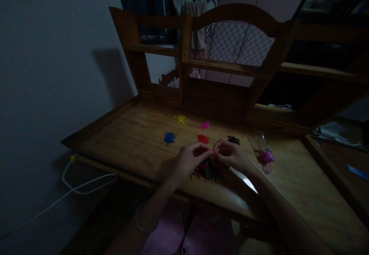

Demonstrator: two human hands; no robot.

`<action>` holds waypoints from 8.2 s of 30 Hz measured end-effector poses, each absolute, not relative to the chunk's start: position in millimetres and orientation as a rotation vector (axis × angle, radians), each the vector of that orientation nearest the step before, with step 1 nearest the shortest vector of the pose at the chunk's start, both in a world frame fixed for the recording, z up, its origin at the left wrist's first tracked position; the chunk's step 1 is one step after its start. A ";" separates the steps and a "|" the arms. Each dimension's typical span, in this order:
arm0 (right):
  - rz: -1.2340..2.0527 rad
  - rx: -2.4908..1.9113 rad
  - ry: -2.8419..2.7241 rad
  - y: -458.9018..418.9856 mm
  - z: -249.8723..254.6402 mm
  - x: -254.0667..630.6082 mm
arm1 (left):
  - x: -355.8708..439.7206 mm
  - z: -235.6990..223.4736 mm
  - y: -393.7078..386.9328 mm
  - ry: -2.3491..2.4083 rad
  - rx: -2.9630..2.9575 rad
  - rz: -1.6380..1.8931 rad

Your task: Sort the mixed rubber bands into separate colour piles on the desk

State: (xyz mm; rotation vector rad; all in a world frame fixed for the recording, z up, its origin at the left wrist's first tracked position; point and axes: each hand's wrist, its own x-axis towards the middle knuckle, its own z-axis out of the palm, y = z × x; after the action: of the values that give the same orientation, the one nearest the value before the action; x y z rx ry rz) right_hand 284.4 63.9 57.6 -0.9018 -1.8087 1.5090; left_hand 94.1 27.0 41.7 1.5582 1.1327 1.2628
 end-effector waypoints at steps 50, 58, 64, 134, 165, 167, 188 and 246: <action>0.405 -1.274 -2.482 97.8 49.5 312.8 | 42.4 8.0 -29.3 1.532 1.956 1.257; 0.261 -1.143 -2.280 105.4 35.9 267.9 | 38.8 3.6 -28.9 1.446 2.085 1.092; 0.365 -1.088 -2.212 92.0 45.1 287.9 | 33.9 4.9 -27.4 1.425 2.101 1.000; 0.228 -1.208 -2.044 86.6 34.5 296.2 | 44.3 21.6 -12.6 1.347 2.158 0.793; 0.213 -1.260 -2.004 92.1 36.7 306.7 | 82.9 58.9 173.7 1.483 2.301 0.981; 0.205 -1.270 -1.991 93.3 38.1 309.9 | 80.4 55.3 179.1 1.473 2.313 0.950; 0.204 -1.226 -1.994 89.2 36.9 304.9 | 27.3 39.2 20.0 1.064 2.329 0.591; 0.468 -1.182 -2.087 92.6 45.1 309.0 | 70.6 66.6 104.0 1.129 2.298 0.977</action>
State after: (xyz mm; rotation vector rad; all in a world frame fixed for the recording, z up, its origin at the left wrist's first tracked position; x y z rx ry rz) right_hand 309.0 92.6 45.1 -1.1817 -2.0874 0.4677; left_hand 70.6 104.0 66.6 2.2979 1.1286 0.9772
